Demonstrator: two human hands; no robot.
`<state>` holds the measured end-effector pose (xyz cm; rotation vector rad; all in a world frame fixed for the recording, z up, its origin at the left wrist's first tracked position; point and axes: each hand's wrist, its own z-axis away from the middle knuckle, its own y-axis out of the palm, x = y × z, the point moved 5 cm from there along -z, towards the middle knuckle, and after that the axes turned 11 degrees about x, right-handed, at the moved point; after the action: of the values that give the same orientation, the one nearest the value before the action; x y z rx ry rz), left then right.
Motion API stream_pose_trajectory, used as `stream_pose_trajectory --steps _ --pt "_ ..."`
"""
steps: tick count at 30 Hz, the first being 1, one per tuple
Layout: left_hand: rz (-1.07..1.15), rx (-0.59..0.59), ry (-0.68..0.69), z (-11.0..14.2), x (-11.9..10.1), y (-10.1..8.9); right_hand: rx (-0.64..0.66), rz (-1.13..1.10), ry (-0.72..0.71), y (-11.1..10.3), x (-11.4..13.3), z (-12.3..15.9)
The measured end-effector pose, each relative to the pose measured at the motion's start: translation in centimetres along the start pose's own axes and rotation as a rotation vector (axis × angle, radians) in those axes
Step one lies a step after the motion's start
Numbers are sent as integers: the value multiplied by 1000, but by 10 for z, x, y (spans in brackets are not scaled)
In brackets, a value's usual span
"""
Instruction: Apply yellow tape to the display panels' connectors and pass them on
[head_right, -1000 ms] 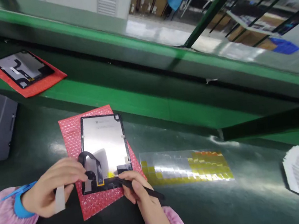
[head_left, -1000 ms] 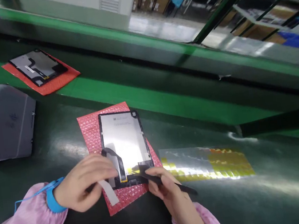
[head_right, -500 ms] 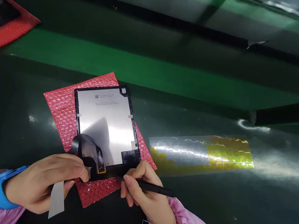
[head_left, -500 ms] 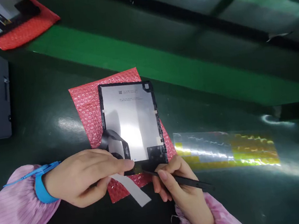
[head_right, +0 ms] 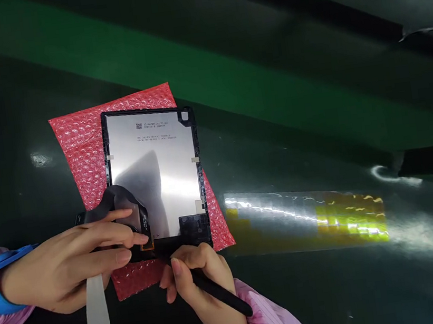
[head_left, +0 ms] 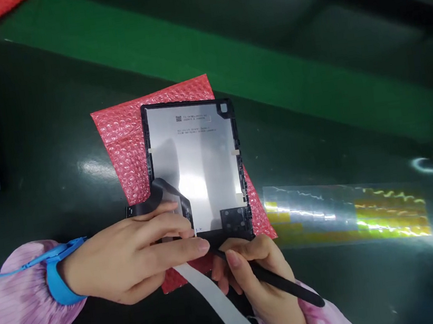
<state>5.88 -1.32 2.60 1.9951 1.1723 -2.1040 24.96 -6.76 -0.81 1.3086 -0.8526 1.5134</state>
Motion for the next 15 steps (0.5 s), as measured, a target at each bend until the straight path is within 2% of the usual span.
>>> stream_pose_trajectory --steps 4,8,15 --pt "-15 35 -56 -2 4 2 24 0 -33 1 2 0" --pt "-55 32 -42 -2 5 4 28 12 -13 2 3 0" --pt "-213 38 11 2 3 8 32 164 38 3 11 -4"
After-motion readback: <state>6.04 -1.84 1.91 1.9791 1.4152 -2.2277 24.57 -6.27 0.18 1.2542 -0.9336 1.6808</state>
